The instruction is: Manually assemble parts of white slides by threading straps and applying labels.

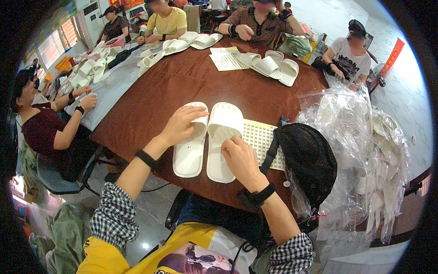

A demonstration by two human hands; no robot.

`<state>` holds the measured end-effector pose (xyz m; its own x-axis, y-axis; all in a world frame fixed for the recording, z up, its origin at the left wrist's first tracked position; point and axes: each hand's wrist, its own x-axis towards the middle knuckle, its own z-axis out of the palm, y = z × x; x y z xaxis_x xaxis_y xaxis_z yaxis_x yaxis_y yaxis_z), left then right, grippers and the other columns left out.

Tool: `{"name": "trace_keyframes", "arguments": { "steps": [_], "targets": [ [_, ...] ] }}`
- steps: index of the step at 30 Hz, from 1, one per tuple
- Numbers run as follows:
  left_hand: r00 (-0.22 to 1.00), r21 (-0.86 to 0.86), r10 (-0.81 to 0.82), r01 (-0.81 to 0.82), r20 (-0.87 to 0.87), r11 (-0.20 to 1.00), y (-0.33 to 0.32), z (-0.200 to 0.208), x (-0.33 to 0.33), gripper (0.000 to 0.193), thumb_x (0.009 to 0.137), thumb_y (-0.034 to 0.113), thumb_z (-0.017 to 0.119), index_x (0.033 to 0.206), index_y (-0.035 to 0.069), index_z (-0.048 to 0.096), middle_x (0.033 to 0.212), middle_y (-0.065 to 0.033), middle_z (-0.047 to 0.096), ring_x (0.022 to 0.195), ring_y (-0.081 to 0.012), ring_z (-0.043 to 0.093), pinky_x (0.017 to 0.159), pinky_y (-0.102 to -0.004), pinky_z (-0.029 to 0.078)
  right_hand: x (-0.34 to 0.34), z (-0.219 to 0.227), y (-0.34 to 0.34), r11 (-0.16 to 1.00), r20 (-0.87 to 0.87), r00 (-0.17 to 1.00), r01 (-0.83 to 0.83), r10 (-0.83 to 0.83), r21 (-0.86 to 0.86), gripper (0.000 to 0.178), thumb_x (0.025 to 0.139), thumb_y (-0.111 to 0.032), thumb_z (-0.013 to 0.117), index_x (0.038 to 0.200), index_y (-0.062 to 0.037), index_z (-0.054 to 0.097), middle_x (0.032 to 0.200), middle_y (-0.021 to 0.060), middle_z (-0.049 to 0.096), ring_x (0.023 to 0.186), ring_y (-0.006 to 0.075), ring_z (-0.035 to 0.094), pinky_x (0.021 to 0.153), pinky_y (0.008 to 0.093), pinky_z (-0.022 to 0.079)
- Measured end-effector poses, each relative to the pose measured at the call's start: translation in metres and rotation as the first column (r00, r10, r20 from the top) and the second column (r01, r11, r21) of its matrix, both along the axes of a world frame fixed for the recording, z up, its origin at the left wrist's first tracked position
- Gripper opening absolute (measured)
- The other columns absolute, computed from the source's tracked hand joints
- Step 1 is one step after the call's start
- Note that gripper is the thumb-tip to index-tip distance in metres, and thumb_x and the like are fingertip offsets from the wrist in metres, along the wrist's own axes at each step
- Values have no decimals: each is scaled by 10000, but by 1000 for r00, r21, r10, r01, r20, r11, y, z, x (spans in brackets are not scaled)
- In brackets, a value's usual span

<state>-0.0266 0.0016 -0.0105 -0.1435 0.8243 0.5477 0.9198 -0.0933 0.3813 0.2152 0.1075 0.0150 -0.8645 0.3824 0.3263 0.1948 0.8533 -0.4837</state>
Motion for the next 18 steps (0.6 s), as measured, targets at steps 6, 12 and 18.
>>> {"name": "trace_keyframes", "arguments": {
  "steps": [6, 12, 18],
  "targets": [
    [1000, 41, 10, -10, -15, 999, 3, 0, 6, 539, 736, -43, 575, 1246, 98, 677, 1331, -125, 640, 1294, -320, 548, 1124, -465, 389, 3, -7, 4, 996, -2, 1000, -17, 17, 88, 106, 900, -116, 658, 910, -11, 648, 933, 148, 633, 828, 357, 660, 733, 437, 543],
    [999, -28, 21, -23, -42, 999, -4, 2, 4, 533, 759, -6, 588, 1277, 96, 658, 1356, -134, 618, 1323, -314, 528, 1154, -489, 370, 31, 14, 23, 923, -67, 997, 6, -34, -384, 122, 943, -79, 636, 972, 40, 629, 944, 127, 619, 850, 217, 653, 733, 340, 532],
    [944, 118, 45, -6, -327, 993, -6, 12, 27, 557, 815, 76, 634, 1357, 199, 612, 1412, -63, 559, 1361, -278, 483, 1191, -528, 308, 71, 12, 32, 965, -2, 997, 71, -74, -253, 113, 896, -72, 670, 891, 37, 639, 946, 135, 637, 837, 268, 632, 716, 357, 510]
  ]
}}
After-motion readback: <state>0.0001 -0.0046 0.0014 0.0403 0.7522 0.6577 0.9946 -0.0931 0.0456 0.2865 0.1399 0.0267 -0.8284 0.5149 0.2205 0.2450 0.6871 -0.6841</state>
